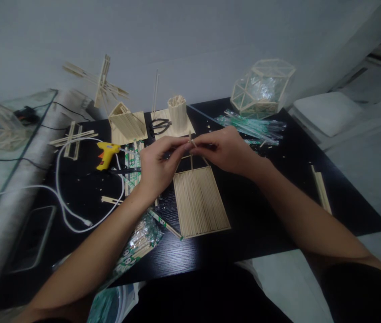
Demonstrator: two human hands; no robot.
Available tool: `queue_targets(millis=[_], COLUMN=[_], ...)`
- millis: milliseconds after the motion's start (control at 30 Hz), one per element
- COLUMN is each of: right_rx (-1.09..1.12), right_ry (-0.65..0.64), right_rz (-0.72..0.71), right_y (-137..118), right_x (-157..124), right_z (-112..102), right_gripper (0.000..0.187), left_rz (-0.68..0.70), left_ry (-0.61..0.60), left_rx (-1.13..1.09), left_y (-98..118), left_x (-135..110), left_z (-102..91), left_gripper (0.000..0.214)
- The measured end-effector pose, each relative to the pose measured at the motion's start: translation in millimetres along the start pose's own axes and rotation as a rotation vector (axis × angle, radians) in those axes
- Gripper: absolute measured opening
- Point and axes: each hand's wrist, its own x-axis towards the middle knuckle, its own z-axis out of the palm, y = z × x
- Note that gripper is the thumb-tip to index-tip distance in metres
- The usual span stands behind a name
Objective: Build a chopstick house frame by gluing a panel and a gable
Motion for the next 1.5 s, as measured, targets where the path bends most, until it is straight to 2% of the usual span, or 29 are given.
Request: queue_targets(millis=[733, 1500], right_rx=[0.005, 0.004], right_ry=[-0.032, -0.025], right_rz=[0.020, 0.001], right_y=[0.6, 2.1], right_x=[0.7, 0.1], right_z=[-1.0, 0.2], right_gripper=[0.026, 0.024], left_rz=[-0.046, -0.088], left_ry=[-0.014, -0.051], left_rx=[0.008, -0.032], left_y=[4.0, 7.4], left_x=[1.6, 4.5], left_z=[-0.7, -1.9], left_gripper=[0.007, 0.010])
